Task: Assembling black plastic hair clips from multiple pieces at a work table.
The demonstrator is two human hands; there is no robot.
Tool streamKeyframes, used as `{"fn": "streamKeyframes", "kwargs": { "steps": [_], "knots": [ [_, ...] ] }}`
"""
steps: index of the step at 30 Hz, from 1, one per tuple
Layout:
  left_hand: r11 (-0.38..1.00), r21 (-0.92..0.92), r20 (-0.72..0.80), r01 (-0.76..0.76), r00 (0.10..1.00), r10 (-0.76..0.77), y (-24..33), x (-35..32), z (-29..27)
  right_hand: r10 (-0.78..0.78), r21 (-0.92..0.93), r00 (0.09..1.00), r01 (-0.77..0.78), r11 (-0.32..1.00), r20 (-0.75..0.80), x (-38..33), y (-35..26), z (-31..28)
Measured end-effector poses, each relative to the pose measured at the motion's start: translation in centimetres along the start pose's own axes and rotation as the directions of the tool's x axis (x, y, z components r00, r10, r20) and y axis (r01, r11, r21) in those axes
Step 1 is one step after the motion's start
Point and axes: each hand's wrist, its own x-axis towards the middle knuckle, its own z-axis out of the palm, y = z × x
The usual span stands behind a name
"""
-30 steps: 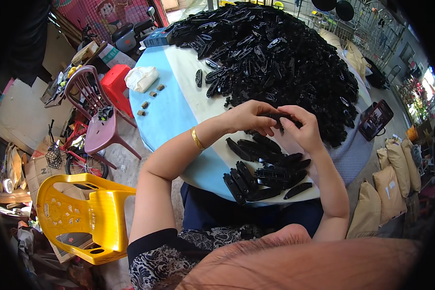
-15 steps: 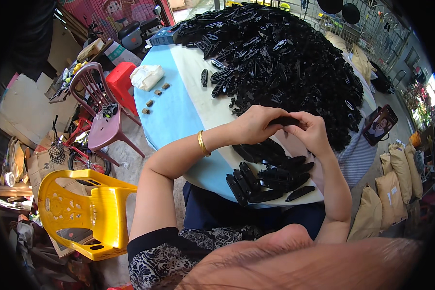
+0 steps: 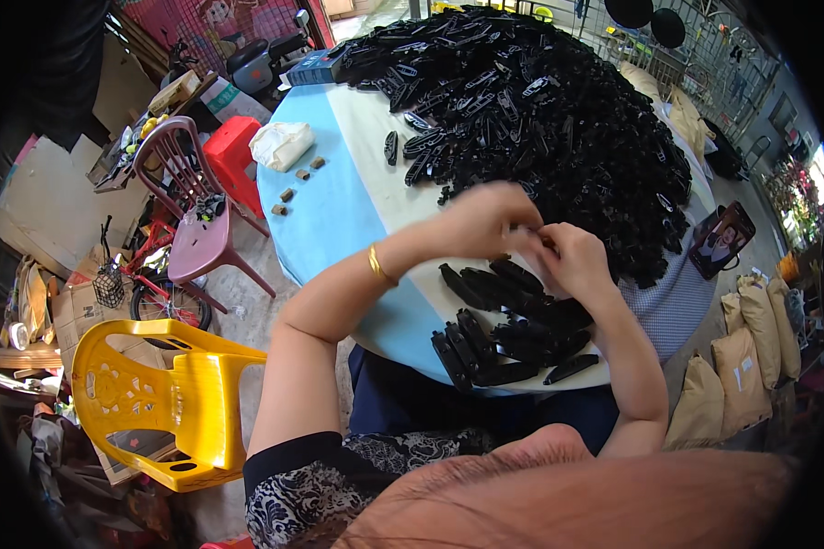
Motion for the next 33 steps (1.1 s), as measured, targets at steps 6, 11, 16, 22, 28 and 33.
{"fn": "streamKeyframes", "kwargs": {
  "steps": [6,11,16,22,28,33],
  "knots": [
    [0.363,0.566,-0.212,0.74,0.557,-0.803,-10.2,-2.2,-6.4,-0.096,0.057,0.995,0.094,0.994,0.019,-0.1,-0.2,0.1],
    [0.593,0.353,-0.17,0.724,0.673,-0.72,-11.6,-2.9,-7.2,-0.024,0.304,0.999,0.036,0.952,-0.043,0.4,-0.6,-0.4],
    [0.637,-0.668,-0.153,0.384,0.767,-0.623,-6.2,-0.6,-4.9,-0.03,0.507,0.949,0.195,0.84,-0.315,0.8,-0.6,-0.6],
    [0.331,-0.896,0.141,0.296,0.896,-0.42,-2.7,0.2,1.6,0.155,0.564,0.87,0.158,0.811,-0.467,0.2,-1.3,-0.9],
    [0.343,-0.867,0.16,0.361,0.854,-0.495,-2.0,0.2,2.9,-0.079,0.314,0.806,0.316,0.895,-0.586,0.8,-1.7,-1.4],
    [0.359,-0.871,0.124,0.335,0.857,-0.499,-1.7,0.2,3.1,-0.191,0.169,0.78,0.354,0.92,-0.596,0.9,-1.6,-1.5]
  ]
}}
